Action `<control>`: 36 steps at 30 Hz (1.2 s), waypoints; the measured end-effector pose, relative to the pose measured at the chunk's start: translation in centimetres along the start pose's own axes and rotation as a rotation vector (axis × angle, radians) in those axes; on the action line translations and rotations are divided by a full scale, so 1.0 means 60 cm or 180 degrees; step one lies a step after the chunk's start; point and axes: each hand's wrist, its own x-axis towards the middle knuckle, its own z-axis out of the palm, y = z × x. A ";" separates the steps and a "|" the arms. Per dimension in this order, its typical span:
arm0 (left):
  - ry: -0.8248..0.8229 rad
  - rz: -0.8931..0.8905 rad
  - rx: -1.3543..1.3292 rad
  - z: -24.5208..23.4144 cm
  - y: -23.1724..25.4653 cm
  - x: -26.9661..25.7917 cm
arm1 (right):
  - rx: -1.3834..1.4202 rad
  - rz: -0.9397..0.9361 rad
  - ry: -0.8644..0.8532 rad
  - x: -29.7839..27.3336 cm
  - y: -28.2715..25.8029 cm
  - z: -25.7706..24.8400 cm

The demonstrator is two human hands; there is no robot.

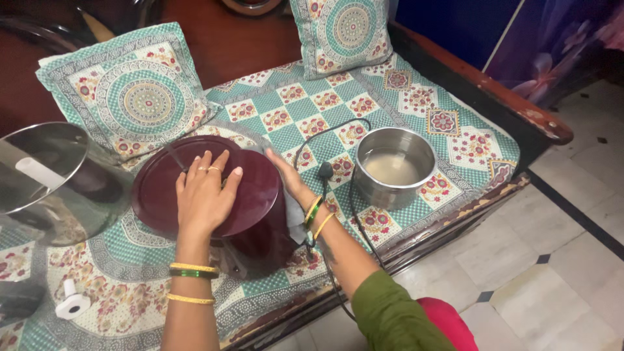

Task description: The person cleans the parts of a wet grinder by wiping the base and the lid with a grey cloth, then rinses a metal pot in a larger container of water.

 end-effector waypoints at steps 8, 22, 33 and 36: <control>-0.0018 -0.0039 0.0005 -0.002 0.000 -0.005 | -0.1121 -0.0277 0.1555 -0.235 0.174 -0.002; 0.0085 0.0028 0.0040 0.007 -0.012 0.003 | -0.0687 -0.0157 -0.0546 -0.083 -0.187 0.163; 0.0148 0.0011 0.0076 0.015 -0.011 -0.003 | -0.2889 -0.1787 0.0886 -0.371 -0.160 0.322; 0.0126 -0.0031 0.0127 0.015 -0.011 -0.001 | -0.2828 -0.1702 0.0655 -0.258 -0.187 0.271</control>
